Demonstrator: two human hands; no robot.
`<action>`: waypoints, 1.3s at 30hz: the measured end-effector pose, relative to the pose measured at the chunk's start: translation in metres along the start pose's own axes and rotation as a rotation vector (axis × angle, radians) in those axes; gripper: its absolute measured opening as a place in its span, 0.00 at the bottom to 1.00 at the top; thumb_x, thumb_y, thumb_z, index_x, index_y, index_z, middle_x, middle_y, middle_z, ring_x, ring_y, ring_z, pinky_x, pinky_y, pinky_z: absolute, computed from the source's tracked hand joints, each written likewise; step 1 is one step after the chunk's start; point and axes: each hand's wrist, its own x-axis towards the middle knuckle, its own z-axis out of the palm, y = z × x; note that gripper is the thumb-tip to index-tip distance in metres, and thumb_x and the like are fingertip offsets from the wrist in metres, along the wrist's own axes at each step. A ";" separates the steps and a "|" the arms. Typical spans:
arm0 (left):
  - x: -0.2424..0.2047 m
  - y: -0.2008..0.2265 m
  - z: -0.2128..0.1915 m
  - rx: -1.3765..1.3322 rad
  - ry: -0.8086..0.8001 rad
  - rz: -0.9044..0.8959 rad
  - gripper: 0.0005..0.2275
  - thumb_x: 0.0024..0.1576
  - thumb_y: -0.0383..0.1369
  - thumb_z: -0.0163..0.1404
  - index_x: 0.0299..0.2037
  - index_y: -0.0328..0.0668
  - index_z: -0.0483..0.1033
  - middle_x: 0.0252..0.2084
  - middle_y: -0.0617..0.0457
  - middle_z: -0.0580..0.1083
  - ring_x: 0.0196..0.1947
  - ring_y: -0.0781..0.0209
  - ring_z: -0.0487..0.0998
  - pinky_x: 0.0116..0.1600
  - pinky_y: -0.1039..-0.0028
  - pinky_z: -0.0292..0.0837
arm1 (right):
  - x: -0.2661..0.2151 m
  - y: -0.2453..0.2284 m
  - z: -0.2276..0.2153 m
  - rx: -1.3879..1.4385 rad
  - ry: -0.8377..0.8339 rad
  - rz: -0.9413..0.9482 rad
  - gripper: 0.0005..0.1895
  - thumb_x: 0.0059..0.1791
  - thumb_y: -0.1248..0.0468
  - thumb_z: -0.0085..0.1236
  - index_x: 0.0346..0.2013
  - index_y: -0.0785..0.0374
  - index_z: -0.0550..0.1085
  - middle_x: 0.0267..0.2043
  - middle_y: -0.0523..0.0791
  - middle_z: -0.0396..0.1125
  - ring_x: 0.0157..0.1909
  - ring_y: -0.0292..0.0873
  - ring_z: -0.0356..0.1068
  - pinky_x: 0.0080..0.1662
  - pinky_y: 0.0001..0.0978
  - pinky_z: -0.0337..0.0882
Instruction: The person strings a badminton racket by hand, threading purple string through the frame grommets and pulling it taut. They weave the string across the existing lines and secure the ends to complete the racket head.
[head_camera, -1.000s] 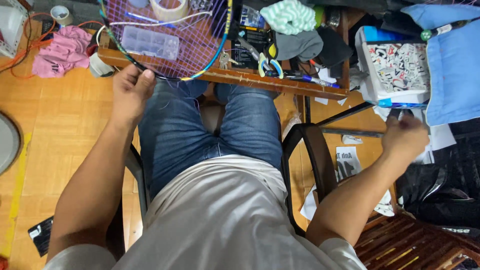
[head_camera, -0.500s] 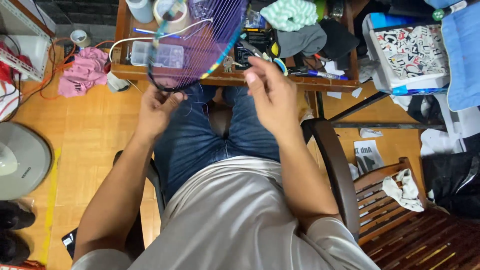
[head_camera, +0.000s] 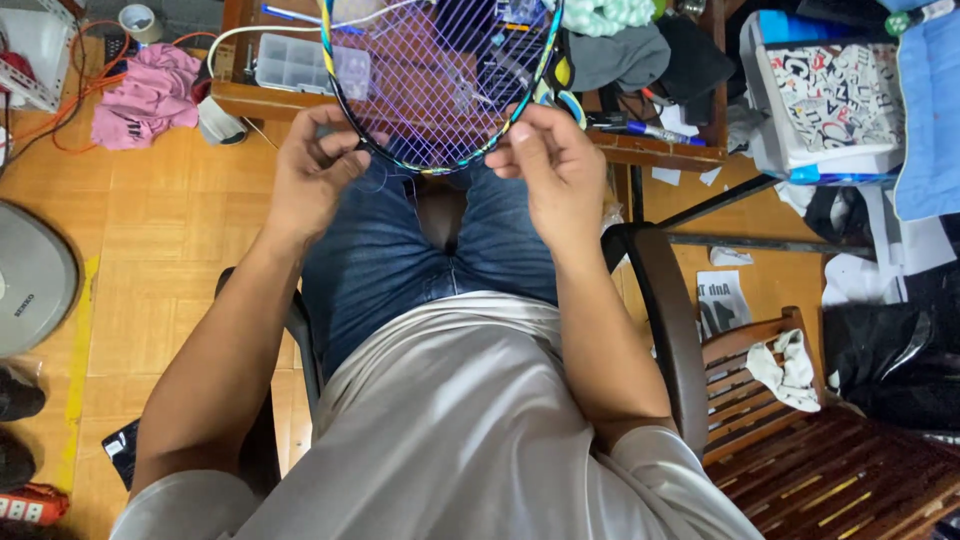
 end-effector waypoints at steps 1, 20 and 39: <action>0.000 0.002 0.001 0.012 -0.002 0.000 0.19 0.63 0.13 0.47 0.62 0.36 0.62 0.53 0.46 0.78 0.55 0.63 0.78 0.58 0.79 0.71 | 0.000 0.004 0.001 0.009 0.017 -0.004 0.11 0.58 0.66 0.53 0.51 0.73 0.73 0.40 0.48 0.74 0.39 0.39 0.77 0.43 0.29 0.78; -0.001 -0.004 0.011 -0.011 0.008 0.014 0.08 0.67 0.22 0.48 0.53 0.42 0.64 0.49 0.46 0.80 0.28 0.78 0.64 0.34 0.86 0.58 | 0.012 0.068 0.009 0.338 0.242 0.068 0.04 0.55 0.70 0.52 0.41 0.69 0.73 0.36 0.45 0.72 0.36 0.37 0.76 0.41 0.28 0.75; -0.003 -0.001 0.017 0.002 0.013 -0.014 0.08 0.66 0.22 0.48 0.51 0.44 0.65 0.48 0.48 0.79 0.30 0.77 0.67 0.34 0.85 0.60 | 0.001 0.078 0.014 0.646 0.268 0.130 0.07 0.55 0.62 0.54 0.42 0.63 0.73 0.37 0.42 0.70 0.36 0.35 0.70 0.43 0.27 0.71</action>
